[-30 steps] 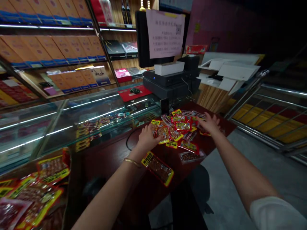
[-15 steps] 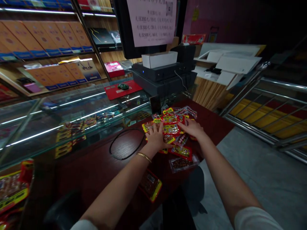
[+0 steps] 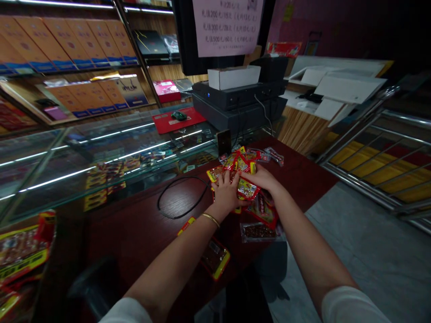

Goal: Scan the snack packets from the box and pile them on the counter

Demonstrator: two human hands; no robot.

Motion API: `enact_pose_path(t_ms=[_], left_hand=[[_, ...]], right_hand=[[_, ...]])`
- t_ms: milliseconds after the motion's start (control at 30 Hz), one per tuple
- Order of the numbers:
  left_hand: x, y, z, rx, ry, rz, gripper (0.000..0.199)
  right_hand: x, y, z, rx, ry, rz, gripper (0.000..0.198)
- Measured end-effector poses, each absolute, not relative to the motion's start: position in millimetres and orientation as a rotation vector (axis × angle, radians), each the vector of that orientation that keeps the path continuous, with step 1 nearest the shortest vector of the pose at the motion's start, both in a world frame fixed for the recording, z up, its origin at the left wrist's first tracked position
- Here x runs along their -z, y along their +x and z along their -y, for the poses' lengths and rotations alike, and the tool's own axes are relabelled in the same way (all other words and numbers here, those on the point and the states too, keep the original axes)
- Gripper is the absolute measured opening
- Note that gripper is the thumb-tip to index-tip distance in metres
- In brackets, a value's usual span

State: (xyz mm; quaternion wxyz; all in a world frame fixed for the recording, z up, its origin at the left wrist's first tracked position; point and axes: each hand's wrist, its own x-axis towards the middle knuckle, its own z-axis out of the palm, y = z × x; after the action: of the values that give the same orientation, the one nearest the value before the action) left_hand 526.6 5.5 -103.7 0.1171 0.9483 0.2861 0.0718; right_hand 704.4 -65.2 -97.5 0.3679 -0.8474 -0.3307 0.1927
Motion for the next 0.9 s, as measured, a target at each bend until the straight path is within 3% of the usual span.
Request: enact_pose_path(t_ms=[167, 333, 900], left_hand=[[103, 526, 0, -0.355, 2.739, -0.841, 0.105], [96, 533, 7, -0.42, 2.648, -0.841, 0.074], [47, 517, 26, -0.74, 2.211, -0.688, 0.079]], right_hand=[[100, 692, 63, -0.67, -1.966, 0.769, 0.036], [96, 682, 57, -0.801, -1.771, 0.634, 0.035], [17, 639, 63, -0.665, -1.619, 0.464, 0.033]])
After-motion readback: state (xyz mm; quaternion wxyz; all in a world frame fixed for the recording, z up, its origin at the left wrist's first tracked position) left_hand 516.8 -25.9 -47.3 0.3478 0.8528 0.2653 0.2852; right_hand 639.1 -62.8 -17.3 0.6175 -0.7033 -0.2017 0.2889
